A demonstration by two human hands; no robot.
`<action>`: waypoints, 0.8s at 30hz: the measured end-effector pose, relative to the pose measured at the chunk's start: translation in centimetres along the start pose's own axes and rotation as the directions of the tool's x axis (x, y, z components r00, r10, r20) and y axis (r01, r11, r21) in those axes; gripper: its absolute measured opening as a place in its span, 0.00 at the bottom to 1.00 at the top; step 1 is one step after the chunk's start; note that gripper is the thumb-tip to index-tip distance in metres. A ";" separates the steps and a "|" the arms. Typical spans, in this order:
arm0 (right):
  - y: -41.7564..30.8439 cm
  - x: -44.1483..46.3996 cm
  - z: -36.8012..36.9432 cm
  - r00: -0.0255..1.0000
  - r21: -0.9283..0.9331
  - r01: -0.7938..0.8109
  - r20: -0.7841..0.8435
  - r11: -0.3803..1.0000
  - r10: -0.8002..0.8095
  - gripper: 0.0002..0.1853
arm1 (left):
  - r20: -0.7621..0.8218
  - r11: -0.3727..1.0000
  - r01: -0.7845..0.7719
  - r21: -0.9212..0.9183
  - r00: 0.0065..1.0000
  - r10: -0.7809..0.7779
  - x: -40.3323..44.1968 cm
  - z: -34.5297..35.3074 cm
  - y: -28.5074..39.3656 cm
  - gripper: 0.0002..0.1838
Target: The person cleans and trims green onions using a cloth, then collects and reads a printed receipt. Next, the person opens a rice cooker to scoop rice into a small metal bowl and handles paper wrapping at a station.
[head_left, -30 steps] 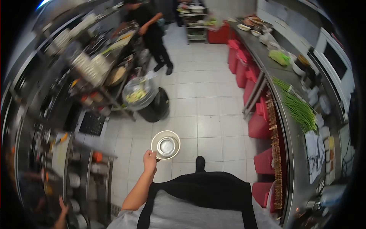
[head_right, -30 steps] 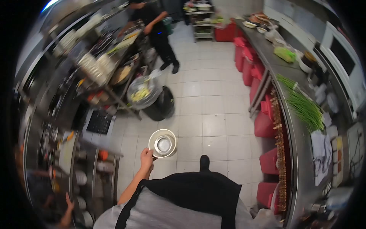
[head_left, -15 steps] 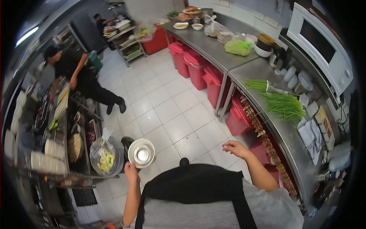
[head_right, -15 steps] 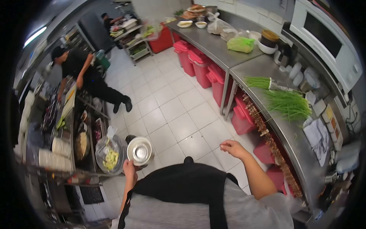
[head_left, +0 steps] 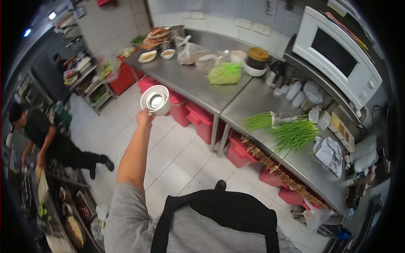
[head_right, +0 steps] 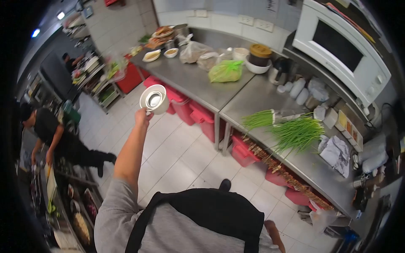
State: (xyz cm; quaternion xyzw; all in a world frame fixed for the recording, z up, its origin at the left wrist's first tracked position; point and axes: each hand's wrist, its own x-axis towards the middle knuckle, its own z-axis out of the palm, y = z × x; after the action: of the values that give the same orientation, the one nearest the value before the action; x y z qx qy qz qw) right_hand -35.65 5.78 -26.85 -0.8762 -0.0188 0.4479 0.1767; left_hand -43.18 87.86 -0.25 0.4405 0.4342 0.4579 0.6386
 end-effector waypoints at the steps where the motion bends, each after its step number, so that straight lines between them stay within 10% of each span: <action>1: -0.1 -0.6 -0.8 0.998 0.078 -0.066 0.010 0.995 0.066 0.19 | -0.013 0.999 -0.001 -0.036 1.000 0.000 1.6 2.6 0.0 0.11; 7: -2.7 -1.8 -3.8 0.956 0.522 -0.275 0.060 0.807 0.287 0.19 | 0.186 0.926 0.083 -0.368 0.982 -0.014 12.1 15.5 -3.7 0.13; 11: -6.8 -1.1 -6.2 0.945 0.748 -0.231 0.021 0.622 0.326 0.19 | -0.054 0.982 0.141 -0.125 0.987 -0.148 18.4 20.5 -4.6 0.19; 17: -12.2 1.9 -7.4 0.881 0.789 0.058 -0.329 0.612 0.341 0.18 | -0.028 0.982 0.144 -0.121 0.989 -0.148 22.3 23.6 -7.2 0.21; 21: -14.2 1.4 -4.8 0.902 0.786 -0.032 -0.243 0.617 0.356 0.17 | 0.143 0.996 0.084 -0.035 0.987 -0.079 23.7 23.4 -9.5 0.27; 24: -13.5 0.7 -1.5 0.914 0.763 -0.108 -0.176 0.637 0.366 0.17 | -0.261 0.967 0.014 0.254 0.964 0.055 20.3 25.0 -7.2 0.29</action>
State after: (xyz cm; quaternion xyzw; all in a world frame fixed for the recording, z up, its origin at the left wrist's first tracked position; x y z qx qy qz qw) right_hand -32.31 18.14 -22.18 -0.7828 0.3093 0.2903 0.4553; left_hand -13.67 101.94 -4.38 0.4576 0.5660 0.4602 0.5084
